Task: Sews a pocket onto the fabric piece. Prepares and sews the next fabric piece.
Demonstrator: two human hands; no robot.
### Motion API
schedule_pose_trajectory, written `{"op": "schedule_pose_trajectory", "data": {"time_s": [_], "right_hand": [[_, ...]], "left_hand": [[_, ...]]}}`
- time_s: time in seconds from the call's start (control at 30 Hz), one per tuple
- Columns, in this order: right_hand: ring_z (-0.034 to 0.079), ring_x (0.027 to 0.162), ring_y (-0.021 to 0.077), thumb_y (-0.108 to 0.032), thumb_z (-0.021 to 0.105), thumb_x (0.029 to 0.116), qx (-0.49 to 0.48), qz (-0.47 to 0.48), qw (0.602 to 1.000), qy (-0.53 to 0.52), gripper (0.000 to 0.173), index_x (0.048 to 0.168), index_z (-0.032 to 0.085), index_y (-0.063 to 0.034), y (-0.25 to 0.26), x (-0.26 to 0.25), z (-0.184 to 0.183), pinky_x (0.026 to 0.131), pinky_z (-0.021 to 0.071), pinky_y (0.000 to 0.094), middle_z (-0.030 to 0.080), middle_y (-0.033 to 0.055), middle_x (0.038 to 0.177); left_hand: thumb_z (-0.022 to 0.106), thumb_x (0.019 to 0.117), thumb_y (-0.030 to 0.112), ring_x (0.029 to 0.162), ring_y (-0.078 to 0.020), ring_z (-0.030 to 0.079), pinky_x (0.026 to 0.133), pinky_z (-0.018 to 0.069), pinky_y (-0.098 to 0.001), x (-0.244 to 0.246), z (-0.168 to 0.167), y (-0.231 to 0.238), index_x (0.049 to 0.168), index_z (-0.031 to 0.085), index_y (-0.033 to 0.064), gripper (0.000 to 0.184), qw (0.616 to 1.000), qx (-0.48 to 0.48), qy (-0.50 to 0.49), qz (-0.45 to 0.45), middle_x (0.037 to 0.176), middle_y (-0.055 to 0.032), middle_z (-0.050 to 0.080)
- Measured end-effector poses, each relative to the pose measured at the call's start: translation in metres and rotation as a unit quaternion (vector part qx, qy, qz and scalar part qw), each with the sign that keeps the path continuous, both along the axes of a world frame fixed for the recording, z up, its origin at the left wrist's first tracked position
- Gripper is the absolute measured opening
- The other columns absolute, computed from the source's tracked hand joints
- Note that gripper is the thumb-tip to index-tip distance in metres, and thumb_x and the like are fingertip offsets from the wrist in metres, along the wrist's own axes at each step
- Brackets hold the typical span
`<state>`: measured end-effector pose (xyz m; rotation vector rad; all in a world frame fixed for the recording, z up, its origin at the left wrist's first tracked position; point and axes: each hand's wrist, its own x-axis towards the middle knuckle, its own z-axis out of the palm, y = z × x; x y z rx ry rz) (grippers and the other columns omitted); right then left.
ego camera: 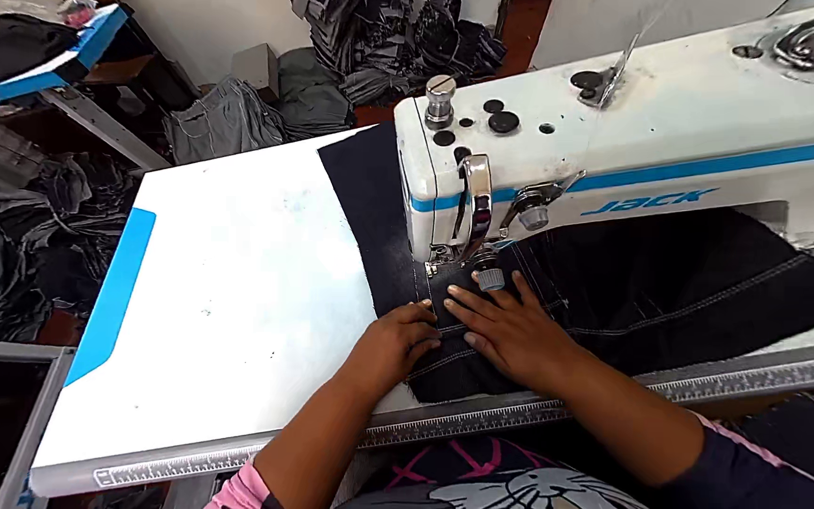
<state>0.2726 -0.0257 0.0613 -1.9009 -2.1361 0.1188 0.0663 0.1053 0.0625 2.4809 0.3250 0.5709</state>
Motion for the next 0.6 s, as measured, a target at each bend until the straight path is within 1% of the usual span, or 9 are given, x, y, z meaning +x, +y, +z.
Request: {"op": "schedule_pose_trajectory", "data": {"time_s": [0.07, 0.17, 0.27, 0.33, 0.37, 0.47, 0.5, 0.57, 0.6], "right_hand": [[0.032, 0.153, 0.0335, -0.038, 0.032, 0.1075, -0.017, -0.001, 1.0, -0.002, 0.051, 0.15, 0.055, -0.0223, 0.009, 0.005, 0.002, 0.115, 0.0143, 0.0767, 0.049, -0.0009, 0.158], [0.031, 0.154, 0.0321, -0.038, 0.029, 0.1082, -0.033, -0.003, 0.999, -0.005, 0.052, 0.15, 0.055, -0.0196, 0.021, 0.012, 0.004, 0.118, 0.0112, 0.075, 0.048, 0.0002, 0.159], [0.035, 0.152, 0.0333, -0.038, 0.028, 0.1095, -0.059, -0.007, 0.998, 0.007, 0.053, 0.151, 0.053, -0.0179, 0.035, 0.019, 0.008, 0.119, 0.0114, 0.0726, 0.054, 0.0042, 0.154], [0.04, 0.148, 0.0355, -0.037, 0.031, 0.1097, -0.073, -0.011, 0.997, 0.012, 0.051, 0.149, 0.056, -0.0167, 0.045, 0.023, 0.012, 0.12, 0.0125, 0.0714, 0.059, 0.0071, 0.148], [0.045, 0.145, 0.0369, -0.036, 0.034, 0.1093, -0.072, -0.011, 0.997, 0.015, 0.049, 0.144, 0.06, -0.014, 0.049, 0.025, 0.013, 0.119, 0.0147, 0.0715, 0.063, 0.0093, 0.142], [0.06, 0.125, 0.0414, -0.028, 0.044, 0.1065, -0.041, -0.017, 0.999, 0.029, 0.041, 0.118, 0.074, -0.0023, 0.059, 0.029, 0.017, 0.111, 0.0296, 0.0722, 0.072, 0.018, 0.118], [0.065, 0.118, 0.0412, -0.026, 0.046, 0.1055, -0.031, -0.02, 0.999, 0.029, 0.039, 0.108, 0.076, -0.0004, 0.062, 0.03, 0.018, 0.106, 0.0351, 0.07, 0.073, 0.0193, 0.111], [0.069, 0.104, 0.04, -0.022, 0.051, 0.1046, -0.04, -0.026, 0.999, 0.022, 0.035, 0.093, 0.075, 0.0011, 0.068, 0.033, 0.02, 0.098, 0.0417, 0.0651, 0.073, 0.0204, 0.097], [0.069, 0.1, 0.0399, -0.021, 0.052, 0.1047, -0.052, -0.033, 0.998, 0.017, 0.035, 0.09, 0.074, 0.0013, 0.07, 0.034, 0.021, 0.097, 0.043, 0.0635, 0.073, 0.0207, 0.093]], "left_hand": [[0.072, 0.0916, 0.012, 0.121, -0.0257, 0.067, 0.104, 0.0531, -0.0378, 0.005, 0.002, 0.009, 0.094, 0.08, 0.0047, 0.011, 1.0, -0.015, 0.004, 0.004, 0.113, -0.0118, 0.074], [0.073, 0.0901, 0.011, 0.12, -0.0253, 0.067, 0.104, 0.0526, -0.0376, 0.014, 0.005, 0.022, 0.093, 0.08, 0.0046, 0.01, 1.0, -0.013, 0.001, 0.005, 0.112, -0.0119, 0.074], [0.073, 0.0901, 0.009, 0.12, -0.0266, 0.067, 0.106, 0.0512, -0.0383, 0.021, 0.007, 0.036, 0.09, 0.078, 0.0017, 0.008, 1.0, -0.018, -0.003, -0.002, 0.111, -0.0133, 0.075], [0.074, 0.0893, 0.007, 0.117, -0.0274, 0.068, 0.104, 0.0521, -0.0389, 0.026, 0.008, 0.045, 0.089, 0.077, -0.0002, 0.008, 1.0, -0.018, -0.006, 0.0, 0.109, -0.0148, 0.074], [0.074, 0.0889, 0.007, 0.113, -0.0273, 0.069, 0.101, 0.0534, -0.0392, 0.028, 0.009, 0.049, 0.09, 0.077, -0.0006, 0.008, 1.0, -0.014, -0.005, 0.005, 0.108, -0.0154, 0.074], [0.075, 0.0888, 0.008, 0.095, -0.0251, 0.071, 0.088, 0.056, -0.0391, 0.036, 0.012, 0.061, 0.088, 0.078, 0.0011, 0.007, 1.0, 0.008, 0.003, 0.022, 0.095, -0.0145, 0.074], [0.075, 0.0892, 0.008, 0.09, -0.0244, 0.07, 0.085, 0.0555, -0.039, 0.038, 0.012, 0.064, 0.089, 0.079, 0.0014, 0.008, 1.0, 0.011, 0.007, 0.027, 0.091, -0.014, 0.072], [0.074, 0.0903, 0.011, 0.088, -0.0233, 0.069, 0.084, 0.0556, -0.0383, 0.041, 0.01, 0.071, 0.089, 0.078, 0.0017, 0.01, 0.999, 0.016, 0.006, 0.034, 0.088, -0.0134, 0.07], [0.075, 0.0903, 0.011, 0.087, -0.0228, 0.069, 0.084, 0.0554, -0.0375, 0.043, 0.009, 0.073, 0.088, 0.078, 0.0011, 0.01, 0.999, 0.016, 0.001, 0.037, 0.088, -0.0133, 0.07]]}}
